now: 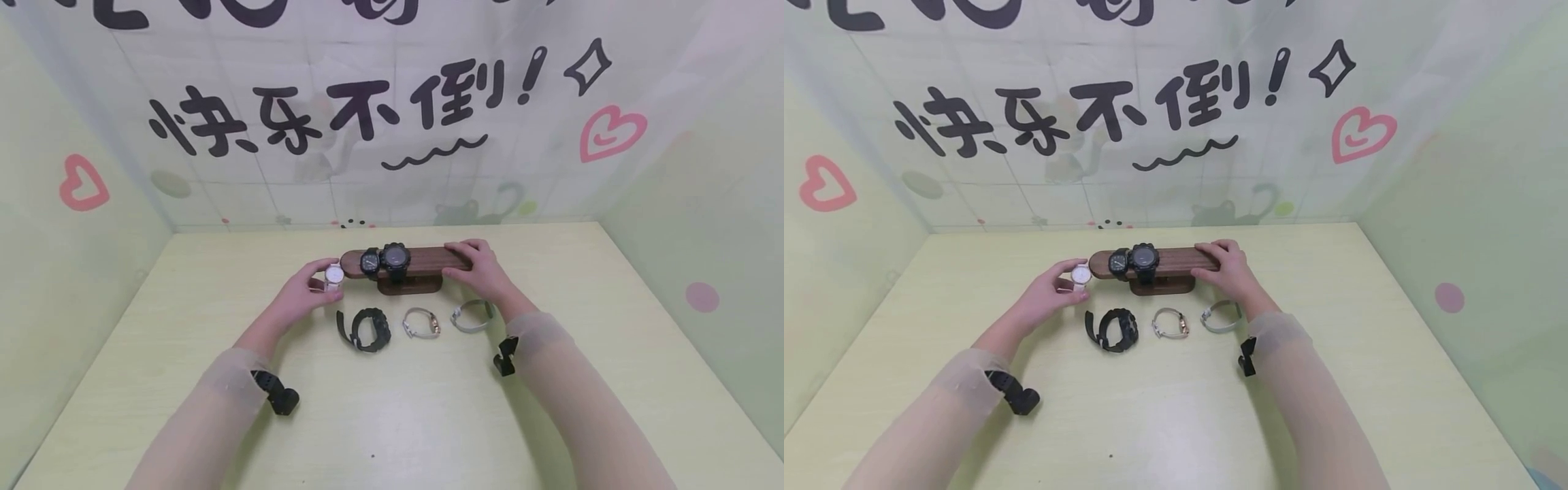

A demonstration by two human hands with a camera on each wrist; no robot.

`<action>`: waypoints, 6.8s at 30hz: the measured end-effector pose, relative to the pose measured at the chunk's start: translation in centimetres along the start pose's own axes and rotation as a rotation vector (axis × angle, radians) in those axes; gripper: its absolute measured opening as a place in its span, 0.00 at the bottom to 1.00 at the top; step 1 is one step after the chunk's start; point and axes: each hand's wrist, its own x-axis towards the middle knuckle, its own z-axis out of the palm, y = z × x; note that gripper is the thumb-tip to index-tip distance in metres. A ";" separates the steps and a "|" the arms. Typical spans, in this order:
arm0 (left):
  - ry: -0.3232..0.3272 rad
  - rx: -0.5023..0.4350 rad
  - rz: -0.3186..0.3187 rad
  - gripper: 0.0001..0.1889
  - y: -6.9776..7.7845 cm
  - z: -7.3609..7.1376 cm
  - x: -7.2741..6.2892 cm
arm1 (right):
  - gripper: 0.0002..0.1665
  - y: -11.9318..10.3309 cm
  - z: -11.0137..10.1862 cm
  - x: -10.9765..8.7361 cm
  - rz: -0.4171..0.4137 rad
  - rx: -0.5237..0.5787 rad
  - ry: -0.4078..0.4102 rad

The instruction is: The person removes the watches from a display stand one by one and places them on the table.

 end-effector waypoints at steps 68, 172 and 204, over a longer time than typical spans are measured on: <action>-0.172 0.351 0.472 0.29 2.0 5.8 -7.7 | 0.33 -0.1 0.0 -0.3 0.001 -0.012 0.016; -0.121 0.486 0.349 0.34 0.8 7.5 -10.0 | 0.32 -0.4 -0.1 -0.4 0.003 -0.016 0.010; -0.053 0.370 0.245 0.36 1.8 4.3 -6.5 | 0.32 -0.2 -0.1 -0.4 -0.017 0.003 0.014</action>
